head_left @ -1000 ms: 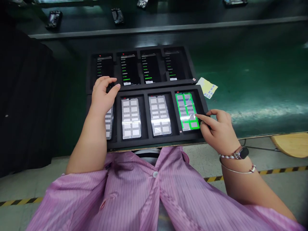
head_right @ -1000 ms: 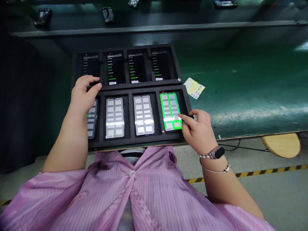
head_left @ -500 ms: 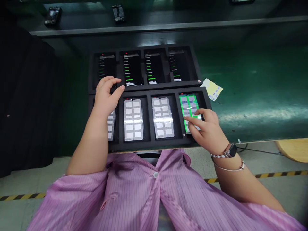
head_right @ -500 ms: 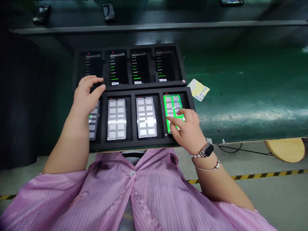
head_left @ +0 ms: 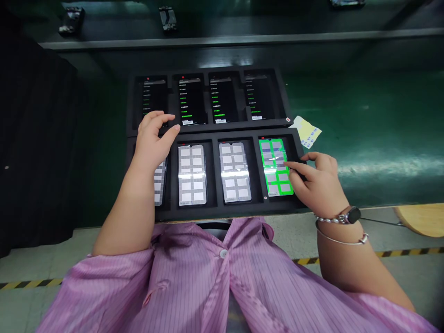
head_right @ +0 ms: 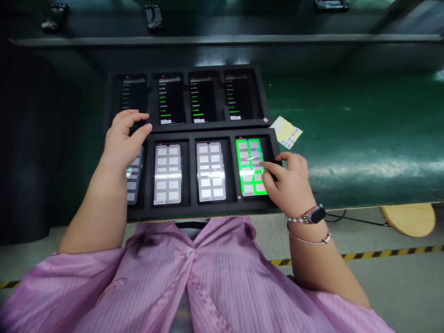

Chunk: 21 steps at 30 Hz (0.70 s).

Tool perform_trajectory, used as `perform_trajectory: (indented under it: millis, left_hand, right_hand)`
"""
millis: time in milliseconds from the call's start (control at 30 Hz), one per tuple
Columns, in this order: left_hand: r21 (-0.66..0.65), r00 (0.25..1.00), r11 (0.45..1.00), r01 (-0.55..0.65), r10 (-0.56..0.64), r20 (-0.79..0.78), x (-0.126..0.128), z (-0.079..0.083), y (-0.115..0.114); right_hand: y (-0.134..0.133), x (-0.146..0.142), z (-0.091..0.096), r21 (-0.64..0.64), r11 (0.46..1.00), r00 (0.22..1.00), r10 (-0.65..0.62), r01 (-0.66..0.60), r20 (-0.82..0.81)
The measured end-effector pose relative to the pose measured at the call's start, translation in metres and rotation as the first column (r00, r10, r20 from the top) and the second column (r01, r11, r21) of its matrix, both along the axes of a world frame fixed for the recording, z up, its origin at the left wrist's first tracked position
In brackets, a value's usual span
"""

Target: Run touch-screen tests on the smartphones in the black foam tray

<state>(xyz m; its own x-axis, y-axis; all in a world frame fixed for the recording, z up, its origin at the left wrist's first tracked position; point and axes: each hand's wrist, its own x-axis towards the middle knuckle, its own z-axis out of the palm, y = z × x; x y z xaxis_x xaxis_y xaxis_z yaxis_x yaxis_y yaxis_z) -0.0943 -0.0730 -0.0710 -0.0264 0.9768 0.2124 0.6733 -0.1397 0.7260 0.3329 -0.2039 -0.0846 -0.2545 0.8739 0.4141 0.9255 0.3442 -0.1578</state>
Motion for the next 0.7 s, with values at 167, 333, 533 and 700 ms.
perform_trajectory:
  millis: [167,333,533,700]
  left_hand:
    - [-0.009,1.000,1.000,0.000,0.001,0.014,0.000,0.000,-0.001]
    - [-0.019,1.000,1.000,-0.005,0.005,0.000,0.000,0.001,0.000]
    - [-0.041,1.000,0.999,-0.002,0.001,-0.024,0.001,0.003,-0.001]
    - [-0.040,1.000,0.999,-0.003,0.003,-0.007,0.001,0.003,-0.001]
  right_hand:
    - [0.008,0.005,0.002,-0.010,1.000,1.000,-0.007,0.007,0.004]
    - [0.016,-0.005,-0.003,-0.029,1.000,1.000,0.009,-0.009,0.001]
    - [0.021,-0.030,-0.005,-0.052,0.993,0.994,0.103,-0.101,0.023]
    - [0.032,-0.036,-0.005,-0.046,0.996,0.997,0.073,-0.072,0.012]
